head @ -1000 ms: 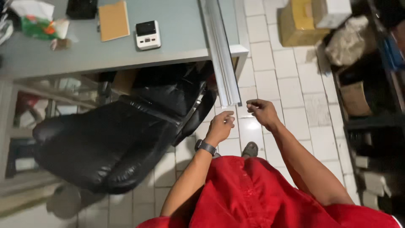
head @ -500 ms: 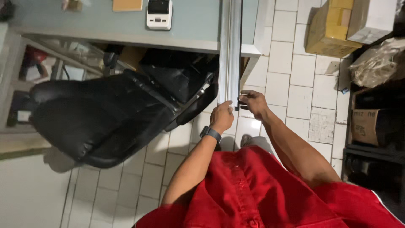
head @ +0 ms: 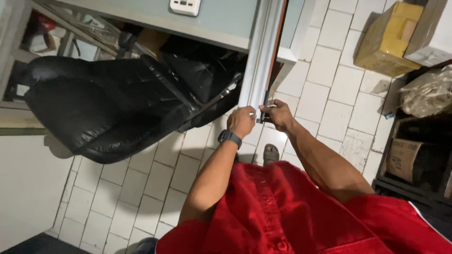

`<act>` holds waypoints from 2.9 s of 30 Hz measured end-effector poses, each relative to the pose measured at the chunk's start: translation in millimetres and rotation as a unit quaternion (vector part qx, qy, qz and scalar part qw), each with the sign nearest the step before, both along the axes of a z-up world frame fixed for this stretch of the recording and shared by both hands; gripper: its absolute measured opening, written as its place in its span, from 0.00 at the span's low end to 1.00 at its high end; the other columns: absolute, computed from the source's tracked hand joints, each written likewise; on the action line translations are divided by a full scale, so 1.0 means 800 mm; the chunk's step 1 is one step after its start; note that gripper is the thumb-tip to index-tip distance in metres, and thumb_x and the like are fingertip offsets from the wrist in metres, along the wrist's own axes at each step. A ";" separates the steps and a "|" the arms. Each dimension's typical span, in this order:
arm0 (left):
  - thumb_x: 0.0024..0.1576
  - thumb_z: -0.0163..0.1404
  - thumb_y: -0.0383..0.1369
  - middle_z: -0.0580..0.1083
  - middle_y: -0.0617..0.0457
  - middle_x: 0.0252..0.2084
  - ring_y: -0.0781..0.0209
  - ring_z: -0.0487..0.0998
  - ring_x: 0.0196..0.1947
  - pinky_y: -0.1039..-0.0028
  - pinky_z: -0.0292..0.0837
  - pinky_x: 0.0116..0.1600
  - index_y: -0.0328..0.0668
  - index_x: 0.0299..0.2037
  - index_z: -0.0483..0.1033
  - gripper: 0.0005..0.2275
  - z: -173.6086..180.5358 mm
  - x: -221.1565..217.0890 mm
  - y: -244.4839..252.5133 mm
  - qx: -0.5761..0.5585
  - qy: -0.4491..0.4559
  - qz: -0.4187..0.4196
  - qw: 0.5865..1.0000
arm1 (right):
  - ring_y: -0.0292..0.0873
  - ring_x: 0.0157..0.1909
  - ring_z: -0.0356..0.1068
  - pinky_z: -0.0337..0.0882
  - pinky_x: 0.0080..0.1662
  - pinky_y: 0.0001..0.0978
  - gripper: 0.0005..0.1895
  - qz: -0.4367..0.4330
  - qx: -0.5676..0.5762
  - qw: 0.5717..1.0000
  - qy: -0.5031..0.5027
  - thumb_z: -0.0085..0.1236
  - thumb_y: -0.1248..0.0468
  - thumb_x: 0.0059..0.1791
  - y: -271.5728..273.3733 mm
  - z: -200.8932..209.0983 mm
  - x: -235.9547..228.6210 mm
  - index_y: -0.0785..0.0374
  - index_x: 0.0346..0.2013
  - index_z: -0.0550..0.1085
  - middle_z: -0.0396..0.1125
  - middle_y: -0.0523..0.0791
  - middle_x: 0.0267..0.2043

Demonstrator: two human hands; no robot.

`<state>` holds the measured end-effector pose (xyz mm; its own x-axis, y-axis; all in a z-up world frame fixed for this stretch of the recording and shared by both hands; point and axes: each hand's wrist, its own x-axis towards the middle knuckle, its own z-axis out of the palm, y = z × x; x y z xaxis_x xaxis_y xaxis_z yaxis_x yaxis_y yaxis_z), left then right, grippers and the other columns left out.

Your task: The person repeatedly picks up long metal profiles from a desk and places them into a vertical storage rack. The person handles the profiles one at a time, moving between the desk and the rack multiple times to organize the materials.

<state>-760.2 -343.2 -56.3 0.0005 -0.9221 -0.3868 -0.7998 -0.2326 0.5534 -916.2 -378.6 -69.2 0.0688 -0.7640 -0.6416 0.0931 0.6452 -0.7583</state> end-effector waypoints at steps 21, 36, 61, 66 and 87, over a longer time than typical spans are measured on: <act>0.59 0.46 0.34 0.81 0.38 0.38 0.38 0.84 0.44 0.50 0.80 0.47 0.41 0.45 0.78 0.11 -0.003 -0.031 -0.005 0.034 -0.103 0.023 0.994 | 0.55 0.37 0.77 0.80 0.41 0.53 0.19 -0.008 -0.016 0.999 0.037 0.63 0.70 0.46 0.004 -0.003 -0.019 0.72 0.51 0.73 0.71 0.57 0.37; 0.63 0.45 0.37 0.79 0.37 0.42 0.32 0.82 0.42 0.46 0.80 0.44 0.43 0.51 0.76 0.12 0.018 -0.041 0.008 -0.131 -0.012 0.039 0.991 | 0.59 0.45 0.77 0.80 0.46 0.51 0.21 0.075 -0.111 0.982 0.135 0.61 0.65 0.53 -0.040 0.008 -0.021 0.65 0.61 0.73 0.74 0.61 0.44; 0.57 0.56 0.26 0.79 0.35 0.40 0.43 0.84 0.30 0.55 0.86 0.31 0.27 0.53 0.75 0.15 0.234 -0.139 -0.061 -0.035 0.651 0.165 0.740 | 0.44 0.27 0.74 0.79 0.32 0.39 0.06 0.013 -0.267 0.956 0.120 0.67 0.67 0.43 -0.177 0.222 -0.118 0.67 0.29 0.79 0.71 0.53 0.25; 0.59 0.57 0.35 0.80 0.41 0.46 0.45 0.85 0.36 0.76 0.81 0.29 0.39 0.50 0.79 0.12 0.289 -0.158 -0.075 -0.001 0.726 0.183 0.663 | 0.50 0.27 0.77 0.78 0.30 0.45 0.07 0.013 -0.259 0.950 0.177 0.65 0.65 0.41 -0.213 0.262 -0.132 0.63 0.32 0.82 0.73 0.56 0.26; 0.50 0.60 0.23 0.78 0.37 0.27 0.47 0.82 0.23 0.63 0.81 0.25 0.28 0.50 0.78 0.17 0.185 -0.169 -0.024 -0.010 0.512 0.166 0.843 | 0.61 0.48 0.77 0.79 0.50 0.58 0.17 -0.043 -0.168 0.985 -0.004 0.64 0.65 0.51 -0.143 0.191 -0.128 0.72 0.51 0.76 0.72 0.63 0.47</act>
<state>-895.3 -362.6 91.4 -0.0640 -0.9432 -0.3259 0.2068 -0.3321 0.9203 -1018.7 -493.0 83.7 -0.0016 -0.9365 -0.3506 0.1426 0.3468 -0.9271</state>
